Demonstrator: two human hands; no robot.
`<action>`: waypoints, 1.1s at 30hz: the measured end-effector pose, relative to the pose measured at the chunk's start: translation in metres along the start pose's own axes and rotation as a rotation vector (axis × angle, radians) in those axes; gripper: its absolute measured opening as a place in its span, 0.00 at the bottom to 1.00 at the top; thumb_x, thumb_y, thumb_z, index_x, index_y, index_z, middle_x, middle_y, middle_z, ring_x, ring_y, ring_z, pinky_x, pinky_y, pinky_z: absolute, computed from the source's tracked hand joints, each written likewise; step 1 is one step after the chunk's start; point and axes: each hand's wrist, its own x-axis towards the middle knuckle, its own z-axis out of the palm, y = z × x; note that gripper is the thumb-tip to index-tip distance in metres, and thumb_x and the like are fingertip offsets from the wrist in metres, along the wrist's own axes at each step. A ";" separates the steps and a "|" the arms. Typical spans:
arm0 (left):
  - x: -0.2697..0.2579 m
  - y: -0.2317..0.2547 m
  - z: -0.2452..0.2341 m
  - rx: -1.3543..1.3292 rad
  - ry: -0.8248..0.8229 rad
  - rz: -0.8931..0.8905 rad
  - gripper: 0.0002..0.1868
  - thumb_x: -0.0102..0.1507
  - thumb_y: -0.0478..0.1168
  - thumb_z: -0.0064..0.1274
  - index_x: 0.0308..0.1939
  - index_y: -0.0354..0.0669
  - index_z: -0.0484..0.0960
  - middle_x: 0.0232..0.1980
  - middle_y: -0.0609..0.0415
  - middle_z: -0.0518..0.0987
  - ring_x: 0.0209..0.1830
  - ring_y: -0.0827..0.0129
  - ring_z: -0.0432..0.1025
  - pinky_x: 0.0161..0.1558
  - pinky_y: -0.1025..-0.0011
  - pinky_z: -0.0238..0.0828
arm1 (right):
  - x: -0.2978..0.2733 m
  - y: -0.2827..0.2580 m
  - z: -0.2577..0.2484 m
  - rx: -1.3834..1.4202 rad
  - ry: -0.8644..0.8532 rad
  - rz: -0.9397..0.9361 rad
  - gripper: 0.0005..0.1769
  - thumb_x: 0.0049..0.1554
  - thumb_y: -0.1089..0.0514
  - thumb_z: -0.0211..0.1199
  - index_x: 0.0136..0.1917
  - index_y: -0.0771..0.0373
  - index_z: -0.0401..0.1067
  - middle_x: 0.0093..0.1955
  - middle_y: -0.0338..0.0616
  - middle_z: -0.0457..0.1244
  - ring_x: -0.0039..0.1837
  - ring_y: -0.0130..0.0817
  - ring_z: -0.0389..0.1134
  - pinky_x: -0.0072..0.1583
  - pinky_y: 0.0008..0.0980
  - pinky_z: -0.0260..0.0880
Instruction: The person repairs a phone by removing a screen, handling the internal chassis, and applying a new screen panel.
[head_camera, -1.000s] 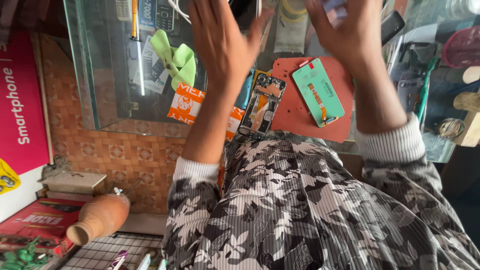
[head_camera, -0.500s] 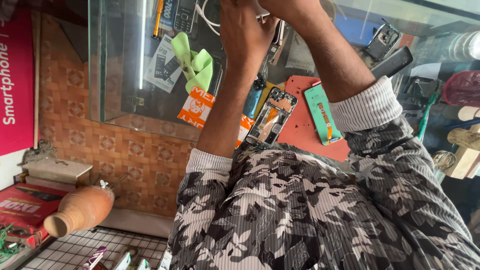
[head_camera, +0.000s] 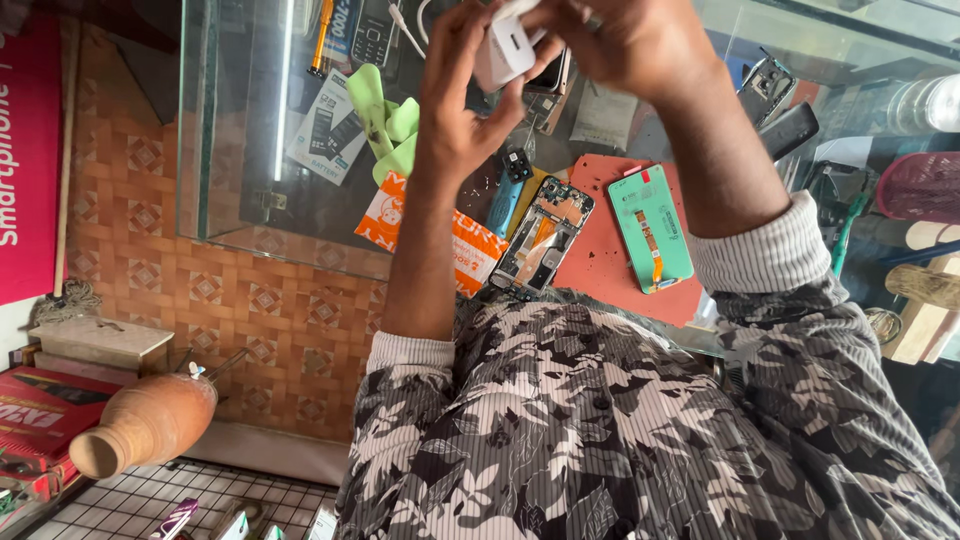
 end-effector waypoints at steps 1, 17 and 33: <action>-0.002 0.002 -0.008 -0.016 -0.051 0.005 0.34 0.68 0.30 0.59 0.76 0.45 0.65 0.69 0.48 0.67 0.68 0.60 0.71 0.67 0.68 0.73 | 0.002 -0.010 0.002 -0.024 -0.026 -0.053 0.19 0.65 0.75 0.58 0.68 0.70 0.73 0.54 0.48 0.69 0.53 0.37 0.74 0.51 0.33 0.76; 0.002 0.008 -0.039 -0.111 -0.191 -0.009 0.28 0.74 0.43 0.57 0.76 0.38 0.69 0.68 0.47 0.66 0.67 0.62 0.69 0.69 0.68 0.68 | 0.011 -0.056 -0.014 -0.604 -0.139 -0.242 0.12 0.58 0.67 0.68 0.56 0.65 0.76 0.43 0.39 0.61 0.44 0.38 0.66 0.45 0.38 0.63; 0.006 0.022 -0.034 -0.062 -0.261 0.045 0.30 0.71 0.35 0.62 0.75 0.41 0.68 0.68 0.46 0.66 0.67 0.57 0.69 0.67 0.64 0.73 | 0.009 -0.067 -0.022 -0.651 -0.154 -0.239 0.07 0.54 0.64 0.71 0.48 0.64 0.78 0.39 0.39 0.60 0.43 0.38 0.65 0.45 0.38 0.63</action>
